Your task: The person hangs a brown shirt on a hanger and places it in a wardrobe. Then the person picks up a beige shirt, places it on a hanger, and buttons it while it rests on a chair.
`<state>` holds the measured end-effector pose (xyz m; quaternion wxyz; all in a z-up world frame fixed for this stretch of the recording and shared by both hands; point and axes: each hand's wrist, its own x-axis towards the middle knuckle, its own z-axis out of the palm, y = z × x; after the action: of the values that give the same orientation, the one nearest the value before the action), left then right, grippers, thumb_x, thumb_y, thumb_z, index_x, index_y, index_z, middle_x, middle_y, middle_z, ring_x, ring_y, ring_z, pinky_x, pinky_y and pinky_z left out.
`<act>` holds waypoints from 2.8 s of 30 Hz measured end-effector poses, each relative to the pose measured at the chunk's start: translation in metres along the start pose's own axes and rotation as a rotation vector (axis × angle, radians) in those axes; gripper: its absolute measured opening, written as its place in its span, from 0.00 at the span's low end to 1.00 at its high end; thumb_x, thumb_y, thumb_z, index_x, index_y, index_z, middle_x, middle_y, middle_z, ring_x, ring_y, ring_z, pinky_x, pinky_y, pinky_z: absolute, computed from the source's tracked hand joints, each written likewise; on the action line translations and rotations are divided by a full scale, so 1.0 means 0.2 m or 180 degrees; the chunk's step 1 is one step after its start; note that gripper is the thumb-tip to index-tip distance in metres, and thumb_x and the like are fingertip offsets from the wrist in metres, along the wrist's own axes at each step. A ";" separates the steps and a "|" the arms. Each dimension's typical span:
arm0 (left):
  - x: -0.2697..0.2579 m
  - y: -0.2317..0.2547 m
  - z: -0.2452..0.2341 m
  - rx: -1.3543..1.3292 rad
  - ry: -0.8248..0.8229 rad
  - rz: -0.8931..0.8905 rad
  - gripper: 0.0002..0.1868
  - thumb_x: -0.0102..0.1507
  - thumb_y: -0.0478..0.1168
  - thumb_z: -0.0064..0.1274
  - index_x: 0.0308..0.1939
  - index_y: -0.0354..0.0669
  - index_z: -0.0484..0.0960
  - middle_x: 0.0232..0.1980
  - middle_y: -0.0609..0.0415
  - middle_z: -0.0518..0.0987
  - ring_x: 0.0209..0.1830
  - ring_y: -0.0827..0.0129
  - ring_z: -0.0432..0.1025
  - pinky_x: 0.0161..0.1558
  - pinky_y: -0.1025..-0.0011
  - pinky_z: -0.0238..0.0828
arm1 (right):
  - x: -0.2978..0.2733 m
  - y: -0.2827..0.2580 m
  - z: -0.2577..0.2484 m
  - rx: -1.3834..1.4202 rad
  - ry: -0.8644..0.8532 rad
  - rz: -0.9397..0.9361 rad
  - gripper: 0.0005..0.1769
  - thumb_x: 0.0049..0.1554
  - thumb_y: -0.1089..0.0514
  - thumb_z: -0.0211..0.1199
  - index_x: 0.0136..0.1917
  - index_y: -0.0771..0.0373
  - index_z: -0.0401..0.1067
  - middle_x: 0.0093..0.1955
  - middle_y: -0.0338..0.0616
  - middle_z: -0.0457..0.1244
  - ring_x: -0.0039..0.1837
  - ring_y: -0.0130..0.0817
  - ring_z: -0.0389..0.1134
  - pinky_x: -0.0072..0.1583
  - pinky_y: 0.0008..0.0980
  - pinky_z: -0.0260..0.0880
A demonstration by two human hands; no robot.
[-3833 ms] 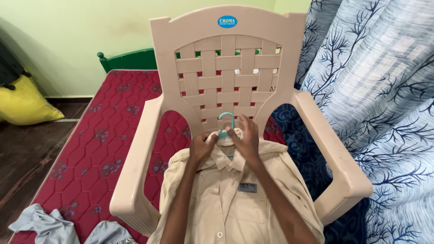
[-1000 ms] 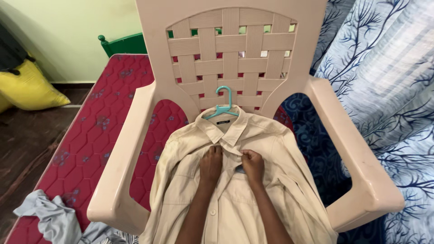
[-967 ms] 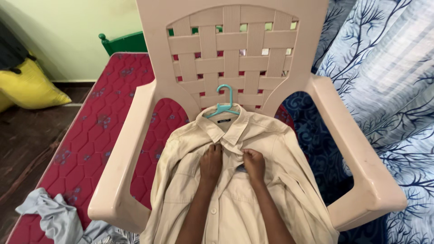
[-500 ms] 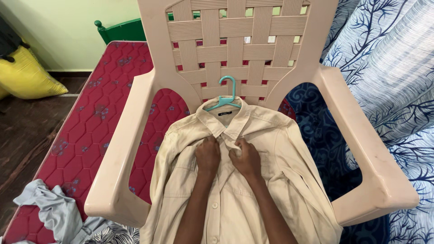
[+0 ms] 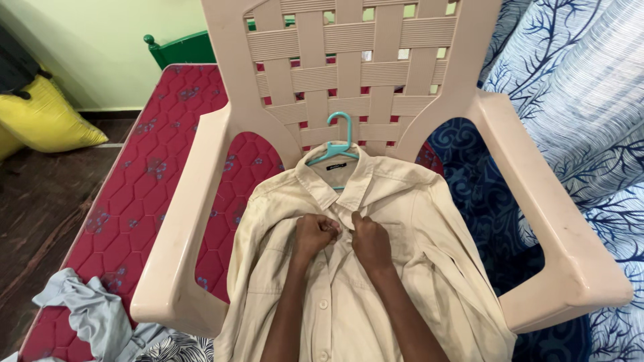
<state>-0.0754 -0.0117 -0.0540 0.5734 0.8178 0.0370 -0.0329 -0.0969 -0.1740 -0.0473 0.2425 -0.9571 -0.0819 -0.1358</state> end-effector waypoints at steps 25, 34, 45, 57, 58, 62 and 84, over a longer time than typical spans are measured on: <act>0.05 -0.06 0.06 -0.2151 -0.0011 -0.0076 0.08 0.60 0.26 0.59 0.43 0.25 0.85 0.36 0.47 0.86 0.30 0.72 0.79 0.36 0.76 0.79 | 0.06 0.11 0.10 0.3771 0.0031 0.1459 0.09 0.51 0.69 0.71 0.46 0.74 0.77 0.37 0.45 0.71 0.36 0.27 0.72 0.40 0.25 0.73; 0.04 -0.01 0.08 -0.1559 0.0288 0.0122 0.05 0.60 0.27 0.58 0.39 0.27 0.86 0.32 0.50 0.85 0.27 0.75 0.77 0.33 0.76 0.77 | 0.04 0.04 0.09 0.3392 0.0327 0.1205 0.13 0.51 0.65 0.73 0.49 0.73 0.80 0.38 0.44 0.73 0.37 0.24 0.72 0.41 0.23 0.73; 0.05 0.01 0.08 -0.1459 0.0290 0.0177 0.06 0.59 0.27 0.60 0.39 0.29 0.87 0.31 0.52 0.85 0.28 0.77 0.77 0.33 0.79 0.76 | 0.05 0.12 0.14 0.3879 0.0085 0.1369 0.10 0.53 0.67 0.68 0.49 0.74 0.80 0.40 0.46 0.72 0.39 0.26 0.72 0.45 0.26 0.75; 0.10 -0.15 0.09 -0.2064 -0.0138 0.0029 0.08 0.62 0.32 0.59 0.43 0.29 0.84 0.34 0.53 0.84 0.27 0.77 0.76 0.33 0.77 0.77 | 0.03 0.02 0.06 0.3244 0.0145 0.1062 0.06 0.53 0.65 0.70 0.44 0.70 0.82 0.33 0.40 0.70 0.33 0.19 0.63 0.36 0.23 0.60; 0.09 -0.14 0.08 -0.2060 -0.0186 0.0054 0.09 0.61 0.32 0.59 0.43 0.29 0.84 0.35 0.54 0.85 0.27 0.78 0.76 0.33 0.77 0.77 | 0.02 0.01 0.05 0.3177 0.0156 0.1097 0.07 0.52 0.64 0.70 0.44 0.69 0.82 0.33 0.39 0.70 0.32 0.19 0.63 0.35 0.23 0.60; 0.05 -0.04 0.06 -0.1848 -0.0088 0.0265 0.11 0.61 0.36 0.59 0.41 0.28 0.86 0.33 0.52 0.85 0.27 0.77 0.76 0.32 0.78 0.74 | 0.04 -0.02 0.02 0.2844 0.0407 0.0980 0.07 0.51 0.62 0.72 0.42 0.69 0.82 0.33 0.38 0.71 0.34 0.19 0.68 0.38 0.22 0.67; -0.02 0.09 0.14 0.0267 0.1375 0.1107 0.03 0.60 0.29 0.55 0.36 0.32 0.82 0.35 0.41 0.82 0.33 0.50 0.78 0.38 0.57 0.72 | 0.03 -0.07 0.09 0.2263 0.0699 0.0952 0.08 0.52 0.60 0.73 0.43 0.67 0.82 0.37 0.42 0.74 0.38 0.23 0.75 0.43 0.23 0.75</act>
<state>-0.0786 -0.0443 -0.0455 0.5149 0.8229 0.0160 0.2396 -0.0912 -0.1516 -0.0551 0.5829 -0.7947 0.0429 -0.1638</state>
